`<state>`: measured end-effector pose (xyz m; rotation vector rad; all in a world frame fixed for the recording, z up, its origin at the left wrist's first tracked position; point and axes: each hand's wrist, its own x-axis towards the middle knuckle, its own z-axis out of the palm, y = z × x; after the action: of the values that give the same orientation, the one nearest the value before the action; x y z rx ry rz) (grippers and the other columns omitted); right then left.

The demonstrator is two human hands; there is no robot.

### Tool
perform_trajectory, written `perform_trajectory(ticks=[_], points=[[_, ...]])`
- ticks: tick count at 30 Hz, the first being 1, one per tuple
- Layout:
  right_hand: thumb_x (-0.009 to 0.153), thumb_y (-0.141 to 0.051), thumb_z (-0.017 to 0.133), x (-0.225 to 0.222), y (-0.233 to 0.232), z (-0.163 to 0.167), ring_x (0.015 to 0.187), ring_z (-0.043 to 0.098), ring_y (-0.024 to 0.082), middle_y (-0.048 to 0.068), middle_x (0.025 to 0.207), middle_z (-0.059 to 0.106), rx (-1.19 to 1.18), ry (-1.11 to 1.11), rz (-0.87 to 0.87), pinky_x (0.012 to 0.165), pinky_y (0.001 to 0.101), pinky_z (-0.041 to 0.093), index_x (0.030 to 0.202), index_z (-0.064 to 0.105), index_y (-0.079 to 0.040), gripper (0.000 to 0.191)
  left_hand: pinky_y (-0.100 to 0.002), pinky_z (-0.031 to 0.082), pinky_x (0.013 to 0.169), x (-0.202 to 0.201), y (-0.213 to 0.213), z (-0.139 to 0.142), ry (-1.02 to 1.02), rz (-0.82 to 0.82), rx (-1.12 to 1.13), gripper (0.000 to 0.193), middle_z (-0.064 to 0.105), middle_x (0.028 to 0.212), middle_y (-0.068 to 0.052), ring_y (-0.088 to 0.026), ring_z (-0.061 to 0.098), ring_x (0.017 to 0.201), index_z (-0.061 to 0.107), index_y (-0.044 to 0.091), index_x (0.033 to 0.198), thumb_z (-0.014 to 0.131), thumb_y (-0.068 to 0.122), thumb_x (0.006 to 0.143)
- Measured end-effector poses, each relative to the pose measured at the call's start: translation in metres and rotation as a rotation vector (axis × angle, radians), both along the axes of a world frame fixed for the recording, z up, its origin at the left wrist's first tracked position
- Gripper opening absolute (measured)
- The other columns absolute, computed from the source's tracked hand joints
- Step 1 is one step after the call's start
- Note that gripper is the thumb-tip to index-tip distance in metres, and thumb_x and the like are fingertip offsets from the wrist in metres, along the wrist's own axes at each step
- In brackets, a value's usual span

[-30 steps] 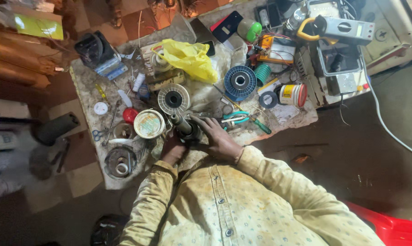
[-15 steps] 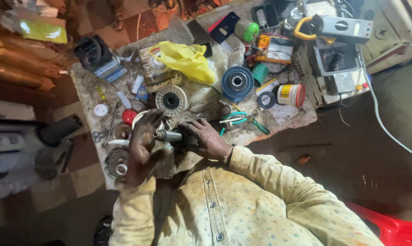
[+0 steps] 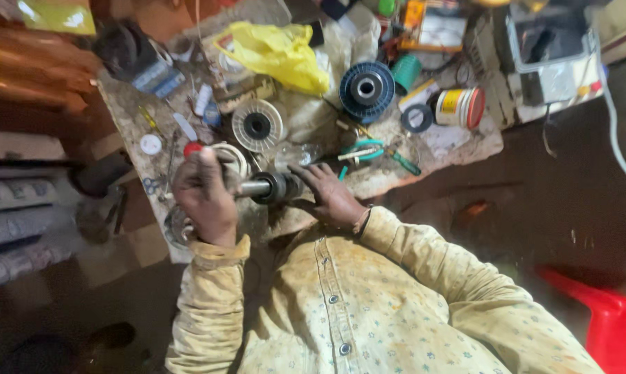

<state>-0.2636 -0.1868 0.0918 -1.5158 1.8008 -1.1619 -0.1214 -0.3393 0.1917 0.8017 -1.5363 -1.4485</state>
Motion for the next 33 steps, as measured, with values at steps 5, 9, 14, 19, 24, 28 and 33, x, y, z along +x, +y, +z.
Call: perform_trajectory(ticks=[5,9,14,19,24,28,33], points=[[0.094,-0.026,0.076,0.002,0.015,-0.016,0.109,0.060,0.035,0.015,0.115,0.066,0.024,-0.135,-0.039,0.093,0.0450,0.050,0.134,0.061,-0.009,0.046,-0.028,0.035,0.050,-0.010,0.001,0.002,0.018,0.207,0.053,0.043,0.046,0.063,0.002,-0.008,0.041,0.051,0.057,0.004,0.088,0.057,0.038,0.113],[0.099,-0.025,0.072,0.010,0.021,-0.014,0.103,0.066,0.032,0.011,0.107,0.071,-0.069,-0.197,0.102,0.089,0.0420,0.053,0.130,0.064,-0.015,0.033,-0.026,0.033,0.047,-0.008,0.002,-0.002,0.058,0.270,0.073,0.044,0.046,0.063,-0.001,-0.009,0.041,0.048,0.055,0.003,0.088,0.062,0.039,0.113],[0.091,-0.029,0.071,0.013,0.010,0.003,0.093,0.066,0.037,0.018,0.100,0.068,0.161,-0.270,0.340,0.081,0.0480,0.052,0.157,0.039,-0.013,0.076,-0.034,0.046,0.048,0.001,-0.004,-0.006,0.017,0.402,0.108,0.040,0.051,0.068,-0.002,-0.013,0.047,0.050,0.057,0.006,0.093,0.070,0.041,0.108],[0.095,-0.037,0.074,0.016,0.002,0.014,0.093,0.068,0.040,0.023,0.108,0.068,0.167,-0.585,0.405,0.083,0.0491,0.053,0.165,0.014,-0.010,0.096,-0.031,0.044,0.047,0.008,0.002,-0.001,-0.022,0.393,0.070,0.048,0.041,0.061,0.000,-0.010,0.043,0.047,0.053,0.006,0.087,0.069,0.045,0.108],[0.098,-0.024,0.072,0.019,-0.005,0.003,0.090,0.064,0.023,0.015,0.104,0.070,0.160,-1.002,0.425,0.081,0.0373,0.054,0.169,0.014,-0.010,0.092,-0.033,0.046,0.046,0.028,-0.003,-0.006,-0.112,0.383,0.018,0.050,0.038,0.056,0.000,-0.011,0.042,0.044,0.053,0.005,0.089,0.060,0.050,0.110],[0.105,-0.016,0.067,0.025,-0.005,-0.006,0.098,0.061,0.012,0.009,0.105,0.065,0.135,-1.621,0.492,0.091,0.0290,0.052,0.173,0.013,-0.006,0.087,-0.034,0.042,0.044,0.048,-0.016,-0.014,-0.160,0.284,-0.073,0.050,0.033,0.053,0.000,-0.010,0.036,0.038,0.051,0.007,0.090,0.051,0.052,0.112],[0.102,-0.011,0.065,0.027,0.000,-0.010,0.091,0.063,0.014,0.012,0.109,0.070,0.253,-1.979,0.451,0.086,0.0304,0.053,0.170,0.015,-0.006,0.085,-0.032,0.039,0.043,0.058,-0.007,-0.011,-0.238,0.262,-0.048,0.051,0.030,0.049,0.002,-0.008,0.029,0.035,0.047,0.010,0.092,0.039,0.054,0.115]])
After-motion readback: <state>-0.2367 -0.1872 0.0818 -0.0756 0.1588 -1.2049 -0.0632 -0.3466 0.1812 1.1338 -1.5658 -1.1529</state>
